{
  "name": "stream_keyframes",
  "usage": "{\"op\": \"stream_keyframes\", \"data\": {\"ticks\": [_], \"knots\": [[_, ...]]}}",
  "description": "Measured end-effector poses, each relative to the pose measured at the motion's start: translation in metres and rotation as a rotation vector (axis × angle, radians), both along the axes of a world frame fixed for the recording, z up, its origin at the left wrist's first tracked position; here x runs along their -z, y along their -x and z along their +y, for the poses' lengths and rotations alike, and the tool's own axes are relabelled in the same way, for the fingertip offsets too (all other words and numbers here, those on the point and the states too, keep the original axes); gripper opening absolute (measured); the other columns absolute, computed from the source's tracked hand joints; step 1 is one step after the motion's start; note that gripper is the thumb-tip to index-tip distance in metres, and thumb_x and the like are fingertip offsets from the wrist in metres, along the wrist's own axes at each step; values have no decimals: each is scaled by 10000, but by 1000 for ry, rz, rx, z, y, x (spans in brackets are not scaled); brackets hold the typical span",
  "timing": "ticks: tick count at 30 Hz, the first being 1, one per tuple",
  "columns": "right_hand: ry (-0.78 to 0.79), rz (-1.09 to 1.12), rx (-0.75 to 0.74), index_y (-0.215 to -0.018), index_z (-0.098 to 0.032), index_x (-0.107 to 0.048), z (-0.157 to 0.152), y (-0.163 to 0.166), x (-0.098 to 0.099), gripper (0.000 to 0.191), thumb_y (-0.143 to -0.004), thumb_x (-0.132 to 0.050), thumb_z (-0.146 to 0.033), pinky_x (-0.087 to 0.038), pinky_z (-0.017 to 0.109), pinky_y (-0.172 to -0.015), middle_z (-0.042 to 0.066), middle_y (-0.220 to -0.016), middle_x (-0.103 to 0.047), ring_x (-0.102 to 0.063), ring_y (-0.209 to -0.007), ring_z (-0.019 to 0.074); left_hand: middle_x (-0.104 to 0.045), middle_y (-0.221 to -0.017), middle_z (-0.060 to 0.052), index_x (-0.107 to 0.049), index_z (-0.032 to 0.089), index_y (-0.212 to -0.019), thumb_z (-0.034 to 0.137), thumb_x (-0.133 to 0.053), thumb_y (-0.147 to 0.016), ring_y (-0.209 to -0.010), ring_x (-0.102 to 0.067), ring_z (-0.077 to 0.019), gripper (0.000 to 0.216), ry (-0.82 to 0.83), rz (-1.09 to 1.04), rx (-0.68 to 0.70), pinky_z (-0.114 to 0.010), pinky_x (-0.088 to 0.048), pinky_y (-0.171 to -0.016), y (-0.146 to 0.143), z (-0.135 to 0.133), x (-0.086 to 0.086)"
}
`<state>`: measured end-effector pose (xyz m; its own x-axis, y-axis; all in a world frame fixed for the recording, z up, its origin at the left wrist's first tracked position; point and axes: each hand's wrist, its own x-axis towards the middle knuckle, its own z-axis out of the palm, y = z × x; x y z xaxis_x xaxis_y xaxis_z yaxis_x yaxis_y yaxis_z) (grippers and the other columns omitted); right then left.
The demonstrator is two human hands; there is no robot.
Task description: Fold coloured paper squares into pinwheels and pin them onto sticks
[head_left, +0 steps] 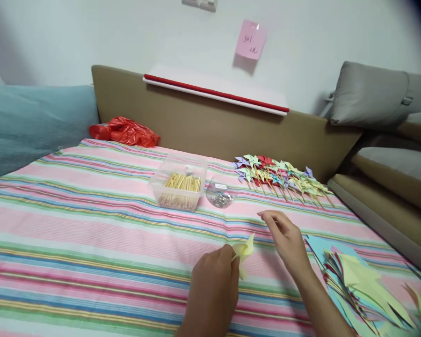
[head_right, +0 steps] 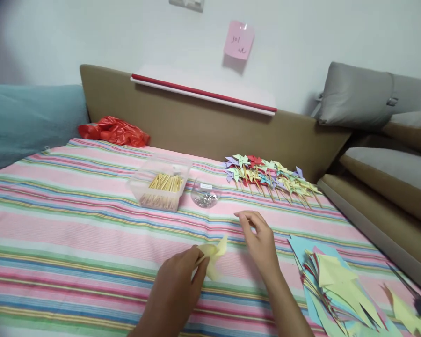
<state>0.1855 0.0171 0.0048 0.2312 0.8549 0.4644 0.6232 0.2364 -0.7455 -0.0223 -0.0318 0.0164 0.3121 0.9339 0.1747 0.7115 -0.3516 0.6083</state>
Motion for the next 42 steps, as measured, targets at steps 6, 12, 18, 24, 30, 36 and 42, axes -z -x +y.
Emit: {"op": "stream_keyframes", "data": {"ticks": [6,12,18,24,30,36,42], "knots": [[158,-468,-233,-959,-211,-735,104,21,-37,203,-946,-560,-311,-519,362,-878,66,-1032,-746,-675,-961,217,-693,-707,-37,-572,222,-826,102,-450,-935,-674,-680,-254,203,-97,-80,-39,-331,-308,-580,3,0,8],[508,-910,-356,-1053,-172,-677,174,36,-37,213,-963,-611,-353,-566,381,-852,54,-1094,-696,-673,-932,181,-683,-669,-44,-596,225,-841,89,-442,-916,-639,-680,-265,219,-138,-127,-79,-346,-297,-575,2,-2,14],[641,-1148,-263,-1170,-200,-643,186,55,-29,255,-968,-600,-350,-559,405,-892,76,-1229,-646,-651,-1042,213,-694,-692,-53,-602,220,-843,93,-453,-901,-645,-682,-268,204,-117,-154,-76,-345,-312,-580,5,-3,13],[689,-1281,-161,-1209,-194,-622,188,69,-25,288,-967,-604,-348,-558,423,-900,88,-1247,-635,-649,-1055,217,-705,-700,-42,-604,222,-849,88,-476,-880,-634,-683,-256,188,-103,-153,-58,-339,-312,-565,9,-4,14],[675,-1320,-130,-1227,-173,-608,186,75,-24,320,-961,-613,-350,-561,439,-894,90,-1238,-636,-652,-1051,225,-702,-687,-28,-610,226,-849,101,-471,-885,-651,-692,-258,190,-66,-184,-44,-340,-321,-564,8,-4,12],[593,-1290,-124,-1195,-178,-626,182,72,-42,295,-964,-606,-362,-550,440,-910,85,-1226,-644,-649,-1052,220,-705,-714,-27,-595,223,-852,99,-480,-887,-660,-692,-257,173,-63,-177,-49,-332,-307,-561,10,0,8],[535,-1178,-96,-1029,-217,-711,98,29,-65,200,-967,-530,-271,-481,331,-797,42,-1026,-729,-666,-960,209,-660,-657,-9,-525,235,-753,191,-454,-955,-618,-637,-225,218,32,-192,-101,-300,-287,-560,38,10,-14]]}}
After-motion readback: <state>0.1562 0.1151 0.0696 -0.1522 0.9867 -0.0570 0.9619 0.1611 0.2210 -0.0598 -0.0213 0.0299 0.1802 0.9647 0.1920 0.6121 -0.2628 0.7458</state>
